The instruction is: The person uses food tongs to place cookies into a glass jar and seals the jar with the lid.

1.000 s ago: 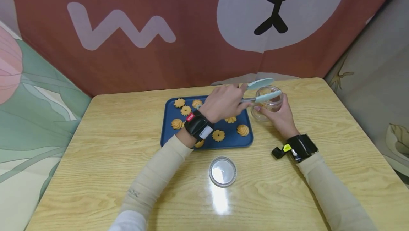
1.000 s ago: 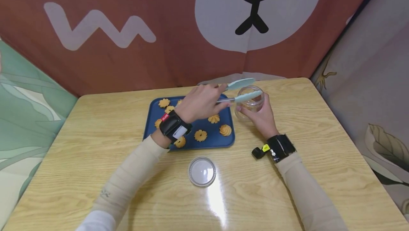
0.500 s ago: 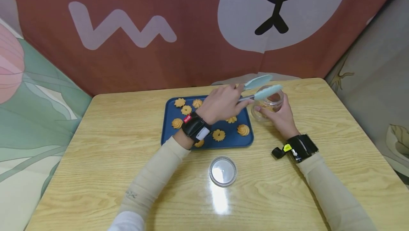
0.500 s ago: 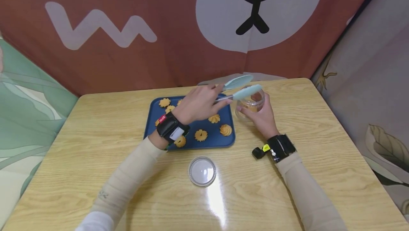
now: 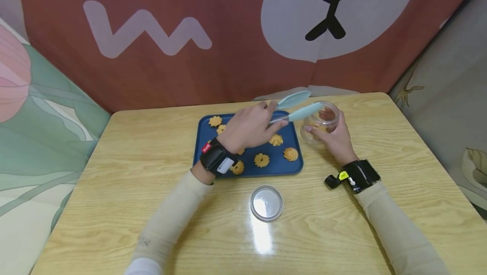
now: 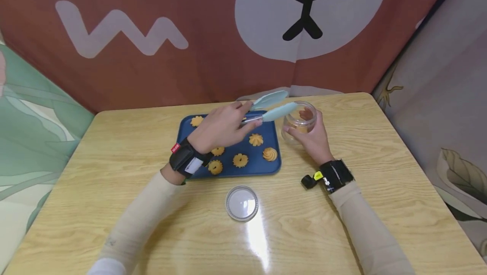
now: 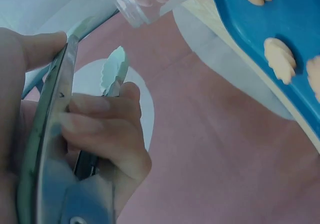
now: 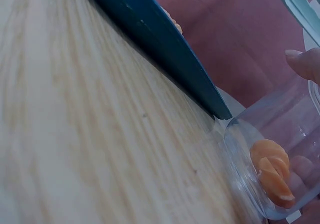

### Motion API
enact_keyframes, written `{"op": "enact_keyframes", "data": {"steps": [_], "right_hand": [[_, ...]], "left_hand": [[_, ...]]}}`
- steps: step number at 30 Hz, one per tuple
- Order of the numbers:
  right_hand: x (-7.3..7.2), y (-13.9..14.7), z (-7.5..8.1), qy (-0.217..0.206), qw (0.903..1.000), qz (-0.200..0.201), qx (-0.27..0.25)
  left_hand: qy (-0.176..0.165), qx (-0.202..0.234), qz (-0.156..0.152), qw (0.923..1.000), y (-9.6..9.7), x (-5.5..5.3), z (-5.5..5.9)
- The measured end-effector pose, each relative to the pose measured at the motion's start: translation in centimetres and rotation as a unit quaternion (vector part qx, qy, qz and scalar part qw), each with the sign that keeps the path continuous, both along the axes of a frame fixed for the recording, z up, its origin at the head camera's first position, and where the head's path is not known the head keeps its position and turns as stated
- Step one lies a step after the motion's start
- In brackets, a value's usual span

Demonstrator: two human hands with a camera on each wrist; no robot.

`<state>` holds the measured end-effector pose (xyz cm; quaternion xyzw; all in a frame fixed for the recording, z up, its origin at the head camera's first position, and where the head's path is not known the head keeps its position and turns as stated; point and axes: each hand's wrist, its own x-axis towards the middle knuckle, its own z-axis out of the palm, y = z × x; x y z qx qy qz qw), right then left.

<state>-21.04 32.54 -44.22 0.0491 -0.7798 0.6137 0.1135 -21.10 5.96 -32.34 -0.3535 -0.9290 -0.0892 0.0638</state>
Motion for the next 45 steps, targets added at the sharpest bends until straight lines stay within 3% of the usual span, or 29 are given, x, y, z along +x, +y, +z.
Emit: {"op": "enact_keyframes", "data": {"steps": [4, 8, 18, 27, 33, 45], "right_hand": [[0.8, -0.6, 1.4, -0.002, 1.0000, 0.002, -0.004], [1.0, -0.5, 1.7, -0.003, 1.0000, -0.002, 0.004], [-0.6, 0.9, -1.1, -0.003, 0.9999, -0.009, 0.006], [-0.2, 0.4, -0.2, -0.002, 1.0000, -0.003, -0.003], [-0.3, 0.4, -0.4, -0.006, 0.9999, -0.011, 0.005], [-0.6, 0.5, -1.1, -0.002, 0.9999, -0.013, 0.001]], "left_hand": [[0.010, 0.007, 0.002, 0.9999, -1.1, 0.8, -0.3], [0.005, 0.002, 0.008, 1.0000, -1.9, 1.5, -0.7], [0.015, 0.004, 0.003, 0.9999, -3.4, 2.1, -1.8], [-0.018, -0.006, -0.001, 0.9998, -4.7, 2.3, -3.3], [-0.051, -0.004, 0.008, 0.9987, -5.3, 2.2, -4.6], [-0.063, -0.005, 0.017, 0.9978, -5.5, 1.7, -6.2]]}}
